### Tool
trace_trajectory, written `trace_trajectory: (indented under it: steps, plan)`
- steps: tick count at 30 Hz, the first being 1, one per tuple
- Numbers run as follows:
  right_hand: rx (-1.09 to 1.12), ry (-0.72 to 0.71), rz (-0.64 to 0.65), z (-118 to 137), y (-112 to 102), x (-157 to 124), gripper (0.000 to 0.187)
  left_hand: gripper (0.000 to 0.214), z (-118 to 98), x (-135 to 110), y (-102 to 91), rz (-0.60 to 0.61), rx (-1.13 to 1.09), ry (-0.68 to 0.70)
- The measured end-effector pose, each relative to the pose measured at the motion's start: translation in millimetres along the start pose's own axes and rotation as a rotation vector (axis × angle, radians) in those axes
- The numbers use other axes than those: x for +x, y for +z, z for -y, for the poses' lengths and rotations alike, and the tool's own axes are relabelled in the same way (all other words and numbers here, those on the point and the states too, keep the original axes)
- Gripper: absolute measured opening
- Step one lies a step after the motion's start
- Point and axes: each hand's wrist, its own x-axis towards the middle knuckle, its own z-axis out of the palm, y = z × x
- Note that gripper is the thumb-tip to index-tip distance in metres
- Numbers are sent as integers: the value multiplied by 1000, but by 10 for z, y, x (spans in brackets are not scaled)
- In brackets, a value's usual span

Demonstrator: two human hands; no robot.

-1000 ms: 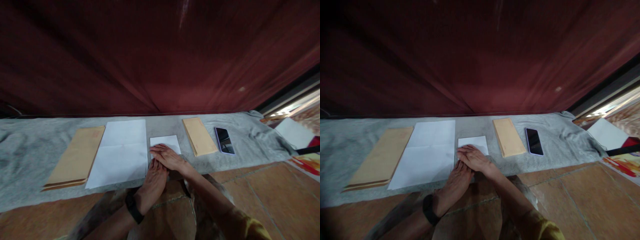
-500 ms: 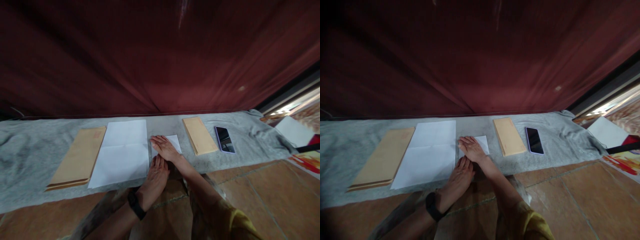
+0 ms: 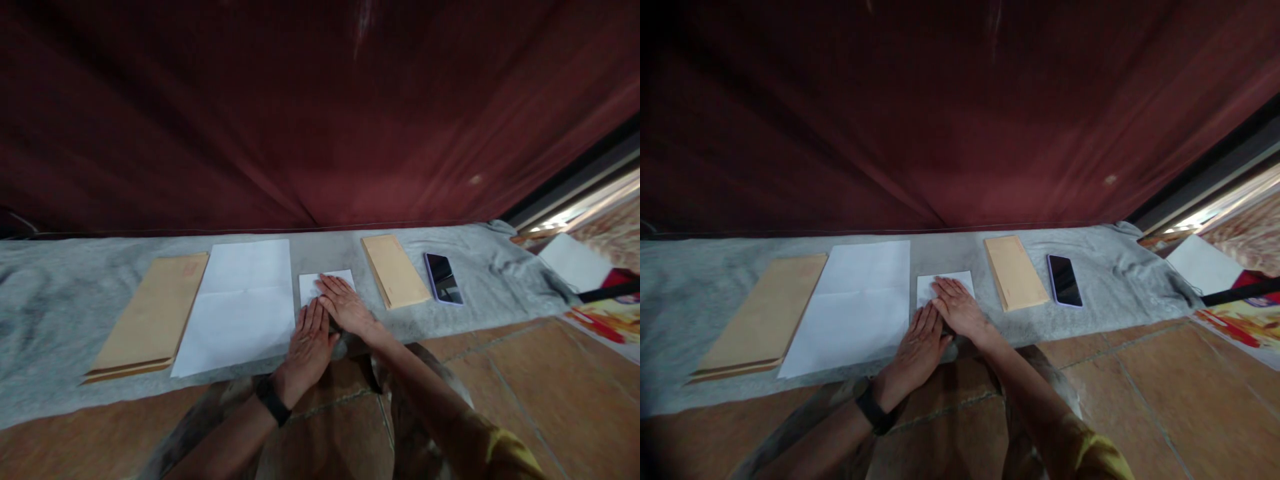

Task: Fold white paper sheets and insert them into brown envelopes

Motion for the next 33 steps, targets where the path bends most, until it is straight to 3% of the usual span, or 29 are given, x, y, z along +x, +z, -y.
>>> trace_trajectory:
  steps: [7,16,24,28,33]
  plan:
    - [-254,103,-43,-216,-28,-136,52,66,52,-11,54,-54,19,44]
    - [-307,174,-109,-351,-94,-269,55,78,135,-24,147,-87,14,-8]
    - [-267,221,-144,-433,-114,-381,53,80,179,-73,45,-74,96,-77]
    - [-212,225,-162,-415,-173,-410,52,77,195,-54,1,-146,83,-37]
    - [-125,90,-143,-206,-151,-378,55,65,101,-24,20,-162,16,125]
